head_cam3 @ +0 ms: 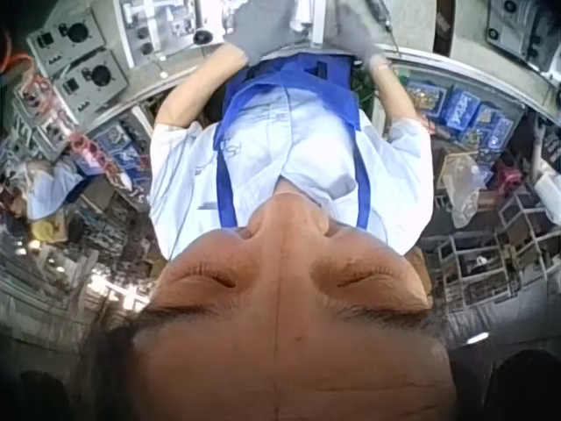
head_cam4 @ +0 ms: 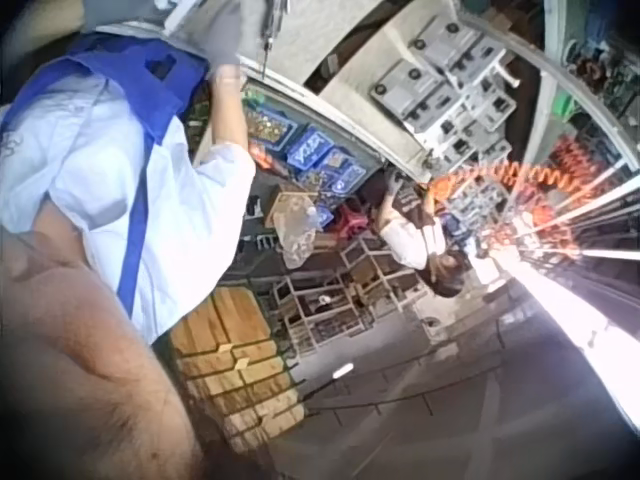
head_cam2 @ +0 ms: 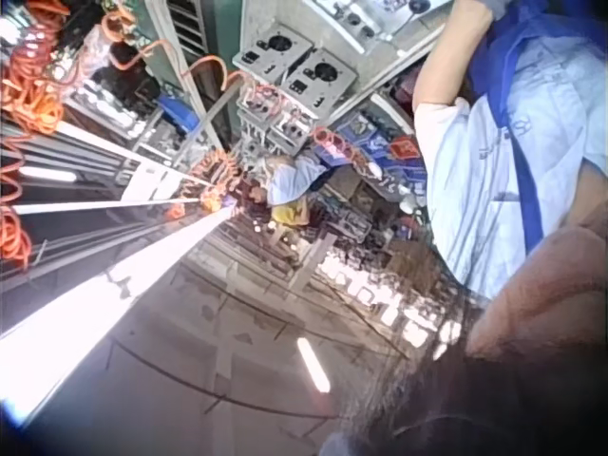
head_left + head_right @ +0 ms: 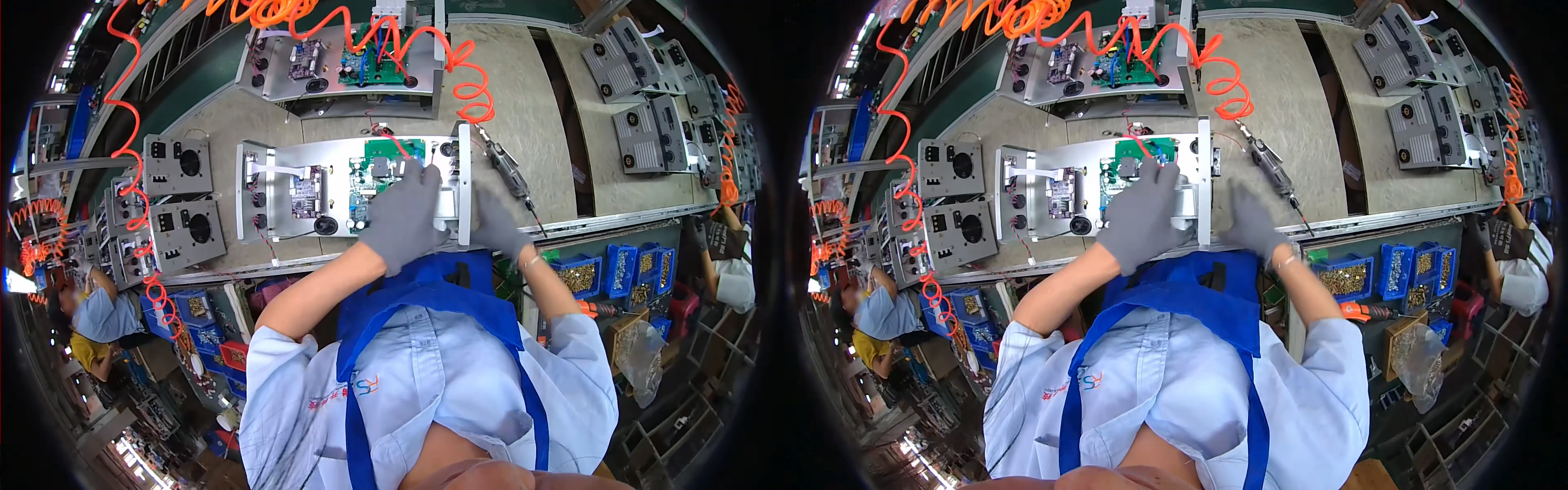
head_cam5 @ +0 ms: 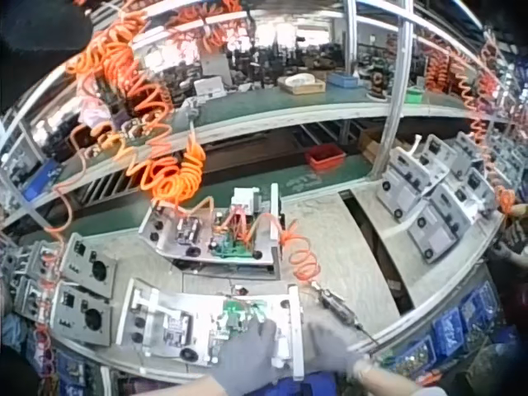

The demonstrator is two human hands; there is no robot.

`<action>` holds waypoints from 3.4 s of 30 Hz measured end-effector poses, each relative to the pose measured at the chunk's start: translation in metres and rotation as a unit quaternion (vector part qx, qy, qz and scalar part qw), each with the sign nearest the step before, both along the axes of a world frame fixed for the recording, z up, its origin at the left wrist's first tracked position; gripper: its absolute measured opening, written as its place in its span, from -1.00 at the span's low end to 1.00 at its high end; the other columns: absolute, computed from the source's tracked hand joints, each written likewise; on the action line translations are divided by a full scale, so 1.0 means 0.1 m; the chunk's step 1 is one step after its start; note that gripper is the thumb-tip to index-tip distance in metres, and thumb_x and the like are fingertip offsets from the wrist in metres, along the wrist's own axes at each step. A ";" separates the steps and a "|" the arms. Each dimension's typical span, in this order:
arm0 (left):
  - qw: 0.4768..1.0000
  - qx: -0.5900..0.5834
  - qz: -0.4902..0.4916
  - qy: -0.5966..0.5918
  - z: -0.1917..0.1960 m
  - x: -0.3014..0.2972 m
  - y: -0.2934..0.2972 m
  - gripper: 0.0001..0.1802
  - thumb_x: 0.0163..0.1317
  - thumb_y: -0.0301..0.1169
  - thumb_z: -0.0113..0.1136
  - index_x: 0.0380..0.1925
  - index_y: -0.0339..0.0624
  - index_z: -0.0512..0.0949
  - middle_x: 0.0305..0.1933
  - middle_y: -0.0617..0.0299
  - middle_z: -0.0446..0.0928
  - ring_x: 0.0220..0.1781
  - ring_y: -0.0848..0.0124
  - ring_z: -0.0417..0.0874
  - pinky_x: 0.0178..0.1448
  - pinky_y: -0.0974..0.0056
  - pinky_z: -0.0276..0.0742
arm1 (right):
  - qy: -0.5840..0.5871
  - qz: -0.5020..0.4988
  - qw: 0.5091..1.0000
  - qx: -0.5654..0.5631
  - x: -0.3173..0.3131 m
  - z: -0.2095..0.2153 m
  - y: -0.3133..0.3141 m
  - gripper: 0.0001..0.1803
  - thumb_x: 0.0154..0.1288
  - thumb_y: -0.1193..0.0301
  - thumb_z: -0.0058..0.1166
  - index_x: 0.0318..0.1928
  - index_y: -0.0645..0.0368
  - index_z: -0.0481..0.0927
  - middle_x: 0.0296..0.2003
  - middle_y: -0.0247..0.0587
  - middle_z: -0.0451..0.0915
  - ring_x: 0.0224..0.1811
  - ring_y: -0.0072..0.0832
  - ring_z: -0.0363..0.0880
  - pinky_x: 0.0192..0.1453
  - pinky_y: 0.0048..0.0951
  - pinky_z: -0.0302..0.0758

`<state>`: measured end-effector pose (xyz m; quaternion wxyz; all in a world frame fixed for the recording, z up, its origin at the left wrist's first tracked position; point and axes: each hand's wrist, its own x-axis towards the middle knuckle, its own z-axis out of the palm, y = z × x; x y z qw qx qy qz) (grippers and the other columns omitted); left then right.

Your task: The person assembles electronic components on a workbench, using a pneumatic screwdriver to secure parts onto a circuit board and metal casing. They handle wires, connectors, and screws, methodically fastening components together in a factory setting.

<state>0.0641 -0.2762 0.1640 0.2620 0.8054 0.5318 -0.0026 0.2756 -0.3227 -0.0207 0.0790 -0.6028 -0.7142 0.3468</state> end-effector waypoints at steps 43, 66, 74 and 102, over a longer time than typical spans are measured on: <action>0.961 0.223 0.162 0.020 -0.38 -0.82 2.09 -0.52 0.08 -0.25 0.25 0.04 -0.10 0.53 0.01 0.04 0.57 -0.02 0.17 0.61 0.07 0.16 0.50 | 0.219 -0.086 0.916 0.324 0.17 1.75 1.52 -0.57 0.14 0.37 0.18 0.04 0.22 0.54 -0.07 -0.06 0.60 0.03 -0.21 0.55 0.12 -0.30 0.44; 0.925 -0.176 0.011 -0.336 -0.26 -0.15 3.38 -0.09 -0.24 -0.19 0.57 0.16 -0.22 0.34 -0.02 0.24 0.54 0.01 0.42 0.54 0.15 0.29 0.45 | 0.461 -0.264 0.810 0.248 0.29 0.76 4.17 -0.73 0.25 0.43 0.03 -0.08 0.25 0.61 -0.37 -0.23 0.64 -0.36 -0.55 0.58 -0.20 -0.52 0.51; 0.994 0.091 0.004 0.065 0.19 0.03 2.64 -0.04 -0.37 -0.30 0.52 0.16 -0.12 0.28 0.10 -0.09 0.34 -0.04 -0.04 0.56 0.06 0.04 0.53 | 0.231 -0.219 0.890 0.326 -0.09 0.76 3.67 -0.49 0.29 0.11 -0.01 0.14 0.15 0.46 0.08 -0.02 0.49 0.18 -0.08 0.37 0.26 -0.17 0.28; 0.975 0.136 -0.098 -0.144 -0.43 0.19 2.41 -0.28 -0.25 -0.13 0.42 -0.04 -0.21 0.44 -0.03 -0.06 0.49 -0.03 0.01 0.54 0.00 0.02 0.48 | 0.281 -0.226 0.920 0.151 -0.23 -0.45 2.46 -0.50 0.38 0.44 -0.16 0.28 0.39 0.25 0.15 0.06 0.43 0.18 -0.22 0.40 0.26 -0.30 0.32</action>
